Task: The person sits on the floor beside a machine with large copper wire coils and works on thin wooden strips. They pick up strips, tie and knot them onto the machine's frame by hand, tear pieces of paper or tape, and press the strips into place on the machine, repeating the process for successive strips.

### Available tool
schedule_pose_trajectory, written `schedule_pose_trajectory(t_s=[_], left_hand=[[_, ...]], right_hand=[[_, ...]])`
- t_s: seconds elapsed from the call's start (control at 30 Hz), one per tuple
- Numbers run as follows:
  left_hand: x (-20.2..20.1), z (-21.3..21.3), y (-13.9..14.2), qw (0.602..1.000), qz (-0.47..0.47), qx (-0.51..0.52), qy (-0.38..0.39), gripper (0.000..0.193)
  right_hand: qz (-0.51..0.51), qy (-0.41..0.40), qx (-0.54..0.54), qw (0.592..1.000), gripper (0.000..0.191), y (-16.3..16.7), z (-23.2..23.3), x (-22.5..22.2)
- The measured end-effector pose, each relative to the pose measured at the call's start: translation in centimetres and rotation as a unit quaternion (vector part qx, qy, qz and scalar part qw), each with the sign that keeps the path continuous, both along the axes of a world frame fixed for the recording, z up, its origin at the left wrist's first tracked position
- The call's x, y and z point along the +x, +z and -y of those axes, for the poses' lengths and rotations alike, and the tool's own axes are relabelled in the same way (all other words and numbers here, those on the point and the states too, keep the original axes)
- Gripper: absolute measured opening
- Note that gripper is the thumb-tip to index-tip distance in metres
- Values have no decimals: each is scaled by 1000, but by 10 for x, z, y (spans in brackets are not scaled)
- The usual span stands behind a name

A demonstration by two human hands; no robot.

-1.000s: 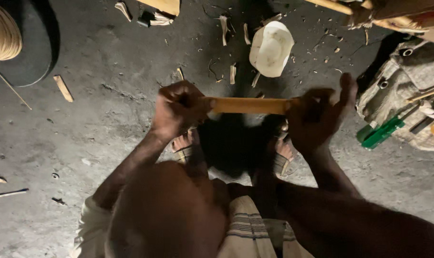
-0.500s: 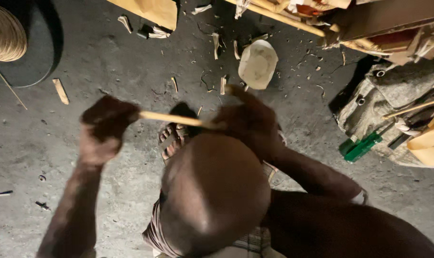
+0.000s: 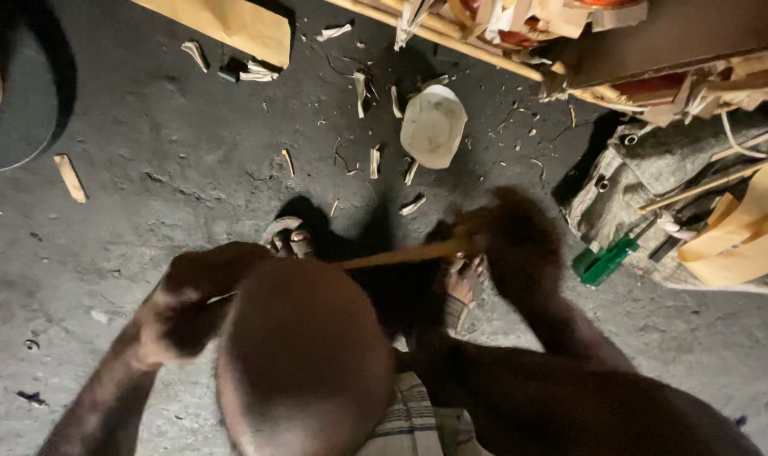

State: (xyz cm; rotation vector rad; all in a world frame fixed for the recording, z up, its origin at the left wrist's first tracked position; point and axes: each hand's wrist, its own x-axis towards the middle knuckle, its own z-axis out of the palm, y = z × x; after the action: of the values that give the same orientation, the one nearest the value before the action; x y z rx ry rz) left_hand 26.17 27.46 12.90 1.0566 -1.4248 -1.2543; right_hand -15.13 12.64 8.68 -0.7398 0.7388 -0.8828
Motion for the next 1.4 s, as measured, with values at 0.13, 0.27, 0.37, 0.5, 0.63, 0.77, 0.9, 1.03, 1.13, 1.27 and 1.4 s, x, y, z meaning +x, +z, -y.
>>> schedule_pose_trajectory(t_s=[0.13,0.27,0.37,0.5,0.63,0.77,0.9,1.03,1.13,1.27,1.4], left_hand=[[19,53,-14,993,-73,3,-90,30],[-64,112,-42,979,-5,202,-29,62],[-129,131,-63,994,-61,60,-67,51],[-150,133,-76,991,-12,130,-16,24],[-146,132,-75,989,-2,144,-20,24],[-150,133,-75,965,-105,240,-23,32],[-152,135,-84,970,-4,238,-43,37],[-152,135,-107,974,-31,217,-58,26],[-138,133,-134,988,22,143,-45,24],[-90,134,-157,964,208,140,-94,23],[-63,130,-132,960,217,180,14,14]], right_hand=[[-115,-49,-135,983,33,23,41,-24],[-268,156,-155,938,66,23,30,7],[-352,147,-218,898,68,12,19,38],[-400,61,-239,882,64,9,16,53],[-392,50,-222,892,63,0,11,57],[-359,31,-188,914,63,-15,4,57],[-327,-1,-214,920,66,-24,0,54],[-333,-39,-94,938,80,-20,3,47],[-171,-99,-75,977,72,-6,20,29],[-120,-134,-68,981,64,21,38,3],[-59,-113,-53,990,56,32,36,15]])
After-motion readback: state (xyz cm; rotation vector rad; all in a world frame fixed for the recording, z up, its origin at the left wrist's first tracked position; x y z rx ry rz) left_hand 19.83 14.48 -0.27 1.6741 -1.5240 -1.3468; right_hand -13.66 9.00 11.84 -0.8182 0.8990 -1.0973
